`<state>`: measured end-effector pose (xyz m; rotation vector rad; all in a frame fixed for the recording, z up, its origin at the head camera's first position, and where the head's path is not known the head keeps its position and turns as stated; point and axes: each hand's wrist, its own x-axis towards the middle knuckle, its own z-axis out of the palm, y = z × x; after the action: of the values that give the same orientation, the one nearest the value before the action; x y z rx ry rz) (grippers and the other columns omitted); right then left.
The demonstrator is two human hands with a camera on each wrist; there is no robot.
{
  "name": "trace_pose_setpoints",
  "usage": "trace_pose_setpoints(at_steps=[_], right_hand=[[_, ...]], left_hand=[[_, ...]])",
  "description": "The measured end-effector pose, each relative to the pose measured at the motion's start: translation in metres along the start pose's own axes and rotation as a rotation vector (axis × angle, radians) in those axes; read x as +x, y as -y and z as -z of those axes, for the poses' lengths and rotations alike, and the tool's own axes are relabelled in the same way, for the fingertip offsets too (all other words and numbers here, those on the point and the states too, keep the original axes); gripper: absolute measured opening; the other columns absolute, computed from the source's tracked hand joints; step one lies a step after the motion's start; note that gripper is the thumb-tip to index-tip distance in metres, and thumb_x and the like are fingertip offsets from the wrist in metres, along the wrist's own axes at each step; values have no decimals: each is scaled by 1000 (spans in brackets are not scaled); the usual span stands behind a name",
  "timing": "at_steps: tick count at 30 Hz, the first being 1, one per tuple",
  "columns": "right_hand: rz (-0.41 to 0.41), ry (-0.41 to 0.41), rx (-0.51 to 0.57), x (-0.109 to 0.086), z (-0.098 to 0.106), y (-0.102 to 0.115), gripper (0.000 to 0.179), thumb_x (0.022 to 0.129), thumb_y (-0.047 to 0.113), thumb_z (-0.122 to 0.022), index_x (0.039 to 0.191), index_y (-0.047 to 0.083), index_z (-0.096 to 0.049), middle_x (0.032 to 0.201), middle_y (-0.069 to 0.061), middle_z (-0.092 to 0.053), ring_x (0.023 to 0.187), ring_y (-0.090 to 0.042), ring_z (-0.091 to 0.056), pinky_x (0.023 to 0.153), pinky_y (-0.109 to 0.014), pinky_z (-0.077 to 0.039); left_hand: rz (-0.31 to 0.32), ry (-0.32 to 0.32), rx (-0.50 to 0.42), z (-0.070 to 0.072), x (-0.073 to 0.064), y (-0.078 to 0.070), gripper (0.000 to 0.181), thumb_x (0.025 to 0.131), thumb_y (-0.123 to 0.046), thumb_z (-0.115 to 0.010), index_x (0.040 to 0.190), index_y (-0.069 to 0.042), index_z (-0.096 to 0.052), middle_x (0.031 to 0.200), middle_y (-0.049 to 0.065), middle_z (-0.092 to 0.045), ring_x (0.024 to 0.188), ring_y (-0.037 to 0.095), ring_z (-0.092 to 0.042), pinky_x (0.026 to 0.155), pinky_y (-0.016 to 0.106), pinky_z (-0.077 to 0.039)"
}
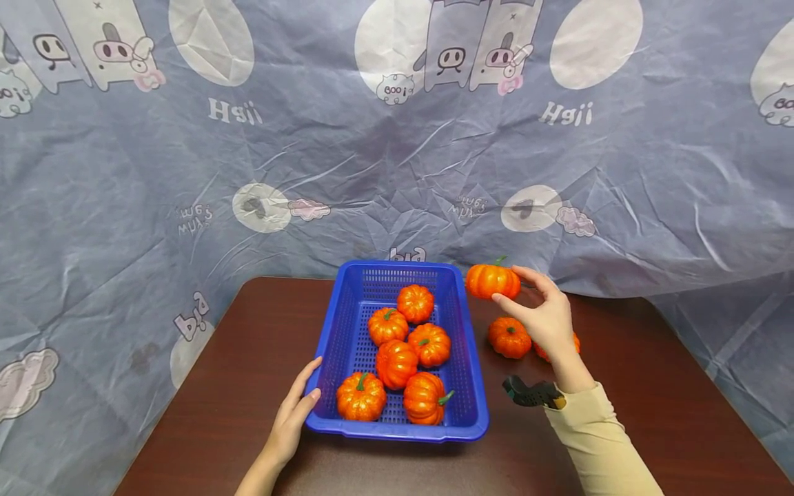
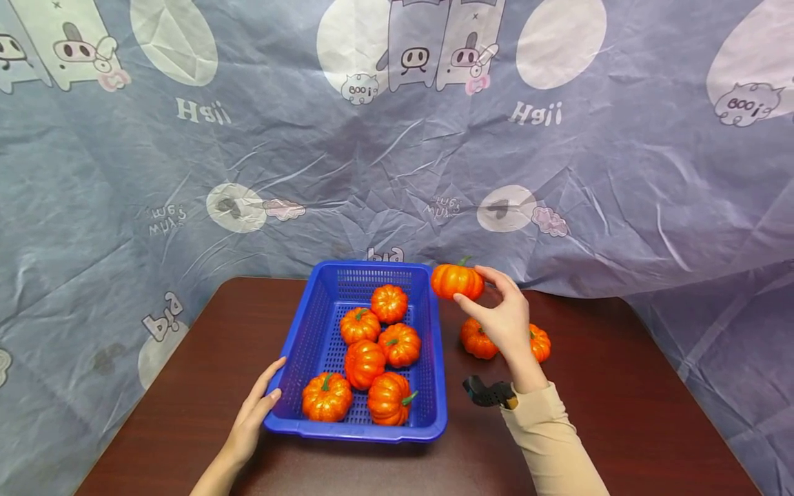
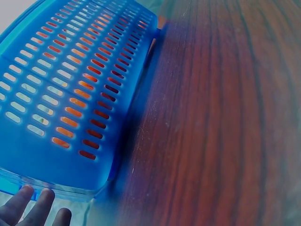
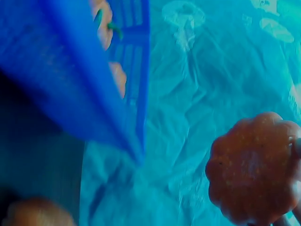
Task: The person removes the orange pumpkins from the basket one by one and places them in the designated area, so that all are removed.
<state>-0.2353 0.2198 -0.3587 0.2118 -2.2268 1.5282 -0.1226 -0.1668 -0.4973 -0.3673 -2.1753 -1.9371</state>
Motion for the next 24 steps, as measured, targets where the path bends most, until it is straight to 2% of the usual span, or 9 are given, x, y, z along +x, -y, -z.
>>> trace_pose_setpoints(at_steps=[5, 8, 12, 15, 20, 24], right_hand=[[-61, -93, -50, -2, 26, -15, 60, 72, 9, -81, 127, 5, -58, 122, -5, -55, 95, 1, -58, 80, -14, -46], [-73, -161, -45, -3, 40, -27, 60, 70, 4, -81, 126, 6, -59, 119, -1, -56, 93, 2, -58, 79, -13, -46], [-73, -253, -64, -4, 59, -46, 61, 67, -2, -81, 124, 5, -60, 117, 1, -55, 91, 1, -58, 80, -12, -45], [-92, -312, -117, -6, 71, -61, 61, 67, 0, -81, 124, 4, -60, 114, 4, -54, 93, 2, -56, 84, -12, -44], [-189, -384, -178, -13, 90, -82, 60, 70, 9, -82, 125, 9, -60, 113, 9, -51, 96, 0, -56, 85, -12, -43], [-284, -420, -223, -19, 102, -98, 60, 72, 15, -81, 128, 13, -59, 117, 6, -50, 102, -3, -57, 87, -14, -43]], left_hand=[[5, -3, -2, 0, 0, 0, 47, 97, -9, -41, 144, -14, -37, 148, 10, -32, 127, 12, -38, 98, 14, -30], [3, -4, -5, 0, 0, -1, 47, 97, -9, -41, 144, -13, -37, 148, 10, -31, 128, 12, -37, 98, 14, -30], [-2, -3, -10, 0, 0, 0, 47, 97, -9, -41, 144, -13, -37, 149, 11, -31, 129, 12, -36, 98, 14, -29], [-13, 5, -10, 0, 0, 2, 47, 97, -8, -40, 144, -13, -36, 149, 11, -30, 128, 14, -37, 98, 15, -31], [-26, 12, -4, 1, 0, 4, 48, 97, -7, -39, 145, -13, -35, 149, 10, -30, 128, 15, -37, 98, 16, -31], [-24, 14, -6, 1, 0, 4, 48, 97, -8, -39, 145, -14, -35, 149, 10, -30, 129, 15, -36, 98, 15, -30]])
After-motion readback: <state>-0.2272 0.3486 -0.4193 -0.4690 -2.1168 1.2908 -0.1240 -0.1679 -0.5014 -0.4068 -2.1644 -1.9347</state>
